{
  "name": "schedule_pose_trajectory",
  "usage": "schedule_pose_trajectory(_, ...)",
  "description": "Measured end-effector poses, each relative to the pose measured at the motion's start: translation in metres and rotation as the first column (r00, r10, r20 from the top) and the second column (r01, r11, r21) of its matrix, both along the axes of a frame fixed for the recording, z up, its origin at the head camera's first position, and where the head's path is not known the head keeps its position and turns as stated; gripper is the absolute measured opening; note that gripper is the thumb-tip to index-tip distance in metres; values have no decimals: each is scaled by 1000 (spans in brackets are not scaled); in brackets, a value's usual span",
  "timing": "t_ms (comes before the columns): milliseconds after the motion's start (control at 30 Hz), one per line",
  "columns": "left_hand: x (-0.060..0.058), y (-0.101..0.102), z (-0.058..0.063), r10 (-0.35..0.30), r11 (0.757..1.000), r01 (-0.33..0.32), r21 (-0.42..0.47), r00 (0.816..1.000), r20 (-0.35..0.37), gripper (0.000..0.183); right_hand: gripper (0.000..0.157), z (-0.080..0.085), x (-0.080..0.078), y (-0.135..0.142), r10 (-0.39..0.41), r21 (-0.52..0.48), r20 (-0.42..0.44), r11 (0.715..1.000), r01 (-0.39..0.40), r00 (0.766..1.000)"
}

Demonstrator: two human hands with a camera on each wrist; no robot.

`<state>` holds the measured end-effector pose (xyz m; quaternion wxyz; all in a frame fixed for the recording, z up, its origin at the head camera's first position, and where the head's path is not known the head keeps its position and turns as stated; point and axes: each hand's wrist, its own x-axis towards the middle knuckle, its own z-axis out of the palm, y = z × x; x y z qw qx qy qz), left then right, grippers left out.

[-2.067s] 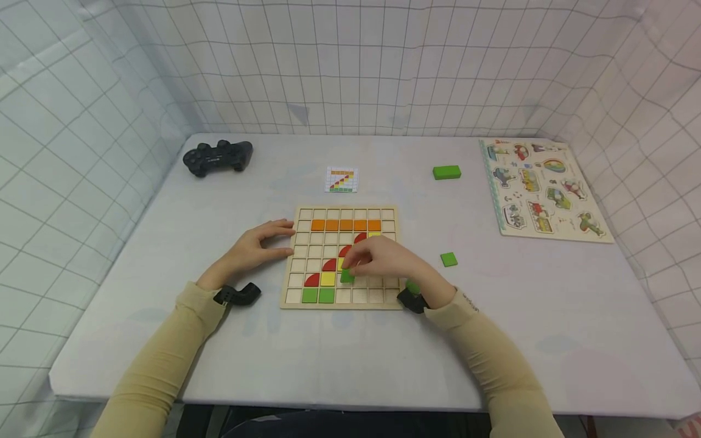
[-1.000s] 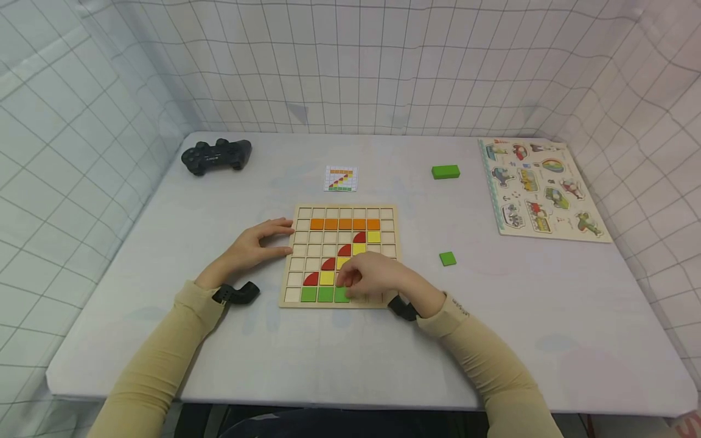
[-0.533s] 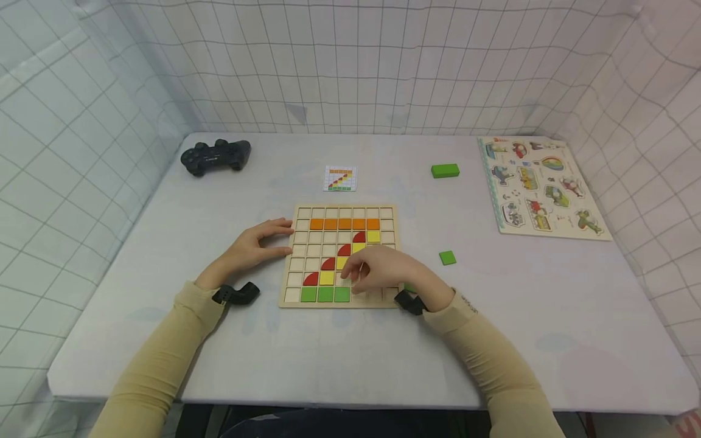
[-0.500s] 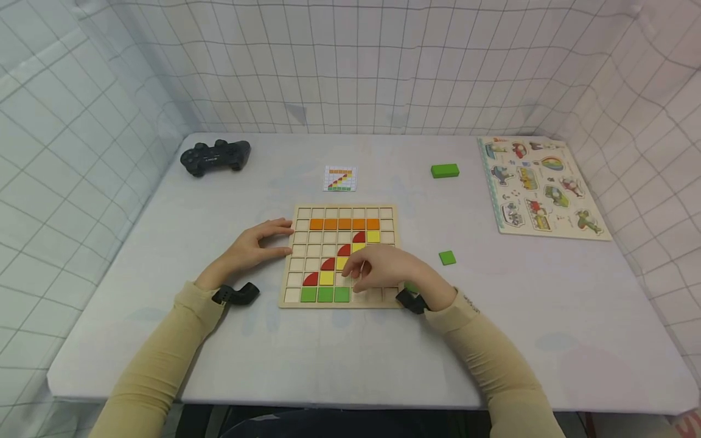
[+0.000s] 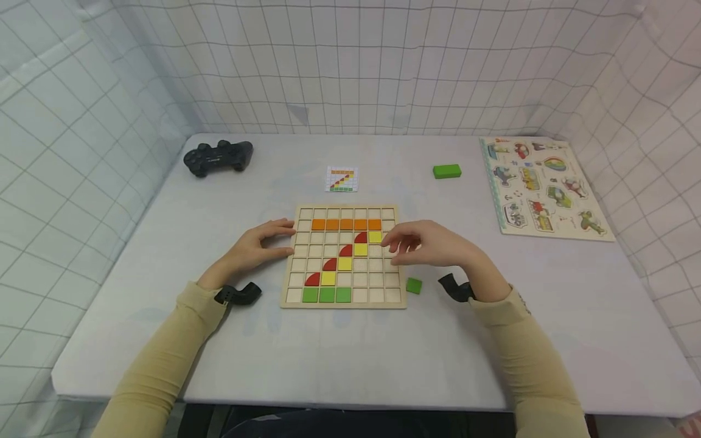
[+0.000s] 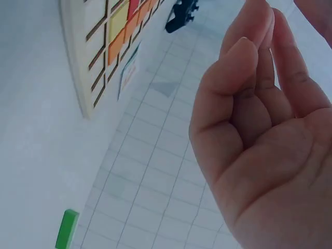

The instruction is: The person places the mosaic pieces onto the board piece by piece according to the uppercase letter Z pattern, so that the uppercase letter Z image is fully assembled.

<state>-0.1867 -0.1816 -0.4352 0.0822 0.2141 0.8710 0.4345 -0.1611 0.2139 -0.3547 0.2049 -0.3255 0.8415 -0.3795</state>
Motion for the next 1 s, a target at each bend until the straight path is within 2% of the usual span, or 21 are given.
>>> schedule_pose_trajectory(167,-1,0,-2,-4,1000,3,-11,1000,-9,48,29,-8,5,24,-80,-32,4,996,80,997)
schedule_pose_trajectory(367,-1,-1,-3,-2,1000,2,-4,1000,-6,47,27,-22,11,41,-137,-42,34,989,139,990)
schedule_pose_trajectory(733,-1,-2,-4,5,1000,-4,-9,1000,6,48,27,-39,15,45,-156,-47,94,986,161,983)
schedule_pose_trajectory(1000,-2,-2,-5,-2,1000,2,-10,1000,3,48,26,-48,14,49,-158,-33,97,986,162,983)
